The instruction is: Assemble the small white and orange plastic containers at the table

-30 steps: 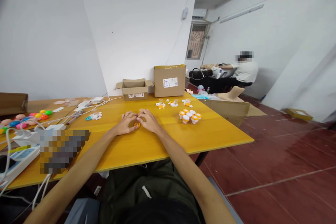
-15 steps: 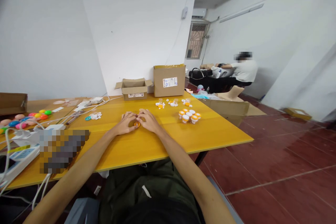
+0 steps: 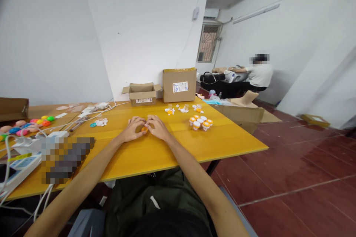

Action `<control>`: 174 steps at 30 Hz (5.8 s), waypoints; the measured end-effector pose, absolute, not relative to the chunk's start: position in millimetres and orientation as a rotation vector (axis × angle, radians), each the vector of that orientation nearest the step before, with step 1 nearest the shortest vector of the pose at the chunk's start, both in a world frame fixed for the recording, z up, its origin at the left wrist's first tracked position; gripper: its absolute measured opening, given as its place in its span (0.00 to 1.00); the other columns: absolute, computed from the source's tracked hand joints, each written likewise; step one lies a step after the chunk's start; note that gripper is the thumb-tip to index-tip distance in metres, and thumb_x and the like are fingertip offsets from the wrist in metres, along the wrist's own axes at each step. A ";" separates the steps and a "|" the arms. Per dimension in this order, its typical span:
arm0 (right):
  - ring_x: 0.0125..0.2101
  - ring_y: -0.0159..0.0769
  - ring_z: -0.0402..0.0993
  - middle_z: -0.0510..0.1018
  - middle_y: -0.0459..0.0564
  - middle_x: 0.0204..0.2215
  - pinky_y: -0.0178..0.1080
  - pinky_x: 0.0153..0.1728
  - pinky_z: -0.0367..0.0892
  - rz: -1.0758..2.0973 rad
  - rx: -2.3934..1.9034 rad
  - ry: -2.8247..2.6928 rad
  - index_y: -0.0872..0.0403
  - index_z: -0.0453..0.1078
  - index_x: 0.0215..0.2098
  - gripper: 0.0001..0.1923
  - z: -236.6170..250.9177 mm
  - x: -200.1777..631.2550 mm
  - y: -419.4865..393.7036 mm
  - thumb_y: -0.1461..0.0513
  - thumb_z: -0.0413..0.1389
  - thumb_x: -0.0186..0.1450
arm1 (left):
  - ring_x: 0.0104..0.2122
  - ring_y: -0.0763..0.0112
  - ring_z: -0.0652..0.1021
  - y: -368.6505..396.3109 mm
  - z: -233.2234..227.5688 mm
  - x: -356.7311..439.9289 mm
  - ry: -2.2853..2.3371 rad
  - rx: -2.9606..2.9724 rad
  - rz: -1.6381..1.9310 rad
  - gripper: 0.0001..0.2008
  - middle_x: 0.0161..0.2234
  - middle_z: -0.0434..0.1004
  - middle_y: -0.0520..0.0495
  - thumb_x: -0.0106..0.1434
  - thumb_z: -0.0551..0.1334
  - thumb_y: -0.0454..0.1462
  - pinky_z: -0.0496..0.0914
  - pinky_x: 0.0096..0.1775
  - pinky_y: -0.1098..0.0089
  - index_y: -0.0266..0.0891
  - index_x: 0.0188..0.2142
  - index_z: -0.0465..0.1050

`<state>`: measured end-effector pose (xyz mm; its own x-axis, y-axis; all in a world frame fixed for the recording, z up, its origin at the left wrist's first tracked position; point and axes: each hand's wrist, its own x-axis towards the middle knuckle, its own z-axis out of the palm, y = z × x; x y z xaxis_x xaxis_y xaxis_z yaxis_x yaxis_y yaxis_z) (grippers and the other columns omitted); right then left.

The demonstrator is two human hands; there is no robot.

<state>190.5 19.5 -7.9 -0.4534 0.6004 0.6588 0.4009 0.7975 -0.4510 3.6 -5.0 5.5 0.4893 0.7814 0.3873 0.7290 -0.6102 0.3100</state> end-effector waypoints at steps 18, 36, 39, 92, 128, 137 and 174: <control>0.42 0.39 0.70 0.73 0.50 0.39 0.45 0.47 0.67 0.272 -0.716 -2.273 0.52 0.74 0.29 0.04 -4.2 191.1 14.6 0.66 0.61 0.61 | 0.53 0.55 0.64 -3.8 4.6 4.1 1.308 2.643 0.692 0.06 0.50 0.71 0.47 0.61 0.61 0.42 0.60 0.55 0.50 0.45 0.37 0.74; 0.45 0.41 0.69 0.72 0.51 0.42 0.47 0.49 0.66 0.222 -0.741 -2.181 0.50 0.73 0.31 0.03 -6.8 191.6 18.1 0.64 0.59 0.63 | 0.54 0.55 0.64 -6.4 9.7 3.2 1.309 2.554 0.759 0.14 0.53 0.70 0.47 0.61 0.62 0.44 0.60 0.54 0.52 0.48 0.46 0.71; 0.44 0.40 0.69 0.72 0.51 0.41 0.46 0.48 0.66 0.211 -0.734 -2.221 0.51 0.74 0.30 0.04 -6.5 191.6 17.7 0.65 0.59 0.62 | 0.53 0.56 0.65 -9.1 13.9 2.3 1.316 2.518 0.849 0.12 0.53 0.71 0.47 0.64 0.58 0.43 0.59 0.54 0.54 0.48 0.47 0.70; 0.43 0.40 0.70 0.72 0.50 0.40 0.46 0.48 0.66 0.327 -0.684 -2.233 0.51 0.76 0.29 0.03 -9.8 190.0 20.1 0.63 0.61 0.62 | 0.53 0.55 0.64 -3.2 6.8 -0.7 1.321 2.582 0.707 0.12 0.53 0.70 0.48 0.59 0.63 0.44 0.60 0.54 0.53 0.47 0.42 0.72; 0.45 0.38 0.71 0.72 0.49 0.37 0.42 0.47 0.66 0.585 -0.670 -2.003 0.52 0.73 0.28 0.07 -7.0 189.6 27.1 0.58 0.59 0.64 | 0.51 0.57 0.66 -9.2 18.6 -0.1 1.381 2.464 0.932 0.13 0.47 0.75 0.47 0.67 0.56 0.48 0.59 0.53 0.55 0.46 0.43 0.73; 0.45 0.37 0.70 0.71 0.48 0.37 0.41 0.46 0.65 0.592 -0.664 -2.011 0.52 0.74 0.29 0.08 -7.8 189.4 27.1 0.58 0.59 0.64 | 0.50 0.57 0.67 -9.0 16.2 4.4 1.385 2.480 0.924 0.14 0.46 0.75 0.47 0.65 0.59 0.50 0.60 0.52 0.56 0.46 0.43 0.73; 0.45 0.38 0.70 0.71 0.48 0.37 0.41 0.46 0.65 0.562 -0.673 -2.044 0.52 0.72 0.28 0.08 -6.4 189.7 24.2 0.59 0.58 0.64 | 0.49 0.59 0.66 0.3 12.6 -6.2 1.513 2.389 1.004 0.18 0.44 0.75 0.48 0.72 0.45 0.46 0.59 0.52 0.56 0.47 0.43 0.72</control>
